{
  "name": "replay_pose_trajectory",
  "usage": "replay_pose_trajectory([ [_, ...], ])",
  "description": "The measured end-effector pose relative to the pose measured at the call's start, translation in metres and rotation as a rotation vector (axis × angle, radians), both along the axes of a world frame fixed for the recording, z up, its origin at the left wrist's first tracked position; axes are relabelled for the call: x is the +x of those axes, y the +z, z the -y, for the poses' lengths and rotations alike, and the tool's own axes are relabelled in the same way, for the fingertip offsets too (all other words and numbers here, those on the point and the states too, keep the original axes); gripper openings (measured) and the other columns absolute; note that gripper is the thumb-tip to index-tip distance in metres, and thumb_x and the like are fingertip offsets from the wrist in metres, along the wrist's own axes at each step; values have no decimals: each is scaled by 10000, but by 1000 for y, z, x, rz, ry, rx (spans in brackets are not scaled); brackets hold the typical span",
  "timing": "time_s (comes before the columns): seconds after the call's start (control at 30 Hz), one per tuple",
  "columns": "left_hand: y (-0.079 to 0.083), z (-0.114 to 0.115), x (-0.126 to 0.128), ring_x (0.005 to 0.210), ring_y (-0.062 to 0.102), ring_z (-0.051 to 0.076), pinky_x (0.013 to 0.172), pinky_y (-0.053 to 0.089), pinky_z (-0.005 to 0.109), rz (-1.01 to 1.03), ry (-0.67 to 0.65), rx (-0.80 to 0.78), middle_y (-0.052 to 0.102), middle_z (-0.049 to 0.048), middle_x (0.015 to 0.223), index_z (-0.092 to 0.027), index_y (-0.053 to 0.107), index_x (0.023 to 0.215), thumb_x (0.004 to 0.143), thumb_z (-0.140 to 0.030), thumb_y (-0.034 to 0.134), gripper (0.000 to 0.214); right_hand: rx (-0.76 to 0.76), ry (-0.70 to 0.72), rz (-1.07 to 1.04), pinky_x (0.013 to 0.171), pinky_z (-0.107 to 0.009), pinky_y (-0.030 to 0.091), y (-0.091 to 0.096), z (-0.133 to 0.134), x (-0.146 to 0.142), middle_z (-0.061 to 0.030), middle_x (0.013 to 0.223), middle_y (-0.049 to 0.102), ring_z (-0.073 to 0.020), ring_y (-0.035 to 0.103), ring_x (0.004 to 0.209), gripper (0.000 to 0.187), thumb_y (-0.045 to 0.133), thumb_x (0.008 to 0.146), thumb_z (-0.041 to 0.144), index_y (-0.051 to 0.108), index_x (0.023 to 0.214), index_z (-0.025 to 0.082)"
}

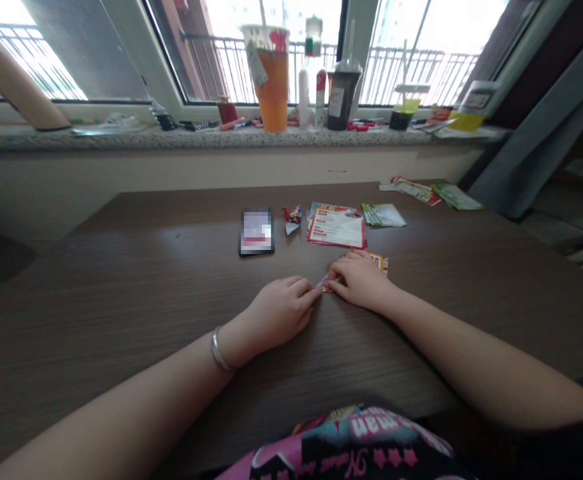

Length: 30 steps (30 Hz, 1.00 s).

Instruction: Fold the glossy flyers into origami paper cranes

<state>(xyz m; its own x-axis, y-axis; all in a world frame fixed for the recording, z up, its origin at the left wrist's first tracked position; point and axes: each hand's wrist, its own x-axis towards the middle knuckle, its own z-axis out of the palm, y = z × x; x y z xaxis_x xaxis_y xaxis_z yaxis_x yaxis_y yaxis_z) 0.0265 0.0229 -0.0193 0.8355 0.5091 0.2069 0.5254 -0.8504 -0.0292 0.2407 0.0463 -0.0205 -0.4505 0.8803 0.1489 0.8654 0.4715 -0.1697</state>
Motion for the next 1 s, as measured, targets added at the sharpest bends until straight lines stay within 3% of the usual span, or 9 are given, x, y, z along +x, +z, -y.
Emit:
replay_pose_trajectory([
  [0.5,0,-1,3,906,568,227,820,512,368,-27,7,37,616,100,995,-123,577,1212,872,-182,485,356,-15,12,11,898,-377,322,-1,-1,-1,-49,832,700,-232,563,904,213,598,862,394,665,780,210],
  [1.0,4,-7,-8,928,580,229,864,502,392,-19,4,-27,630,73,980,-174,651,1102,834,-150,521,299,-6,31,-17,816,-339,357,-5,-2,3,-57,825,687,-225,558,870,242,616,855,417,654,751,202],
])
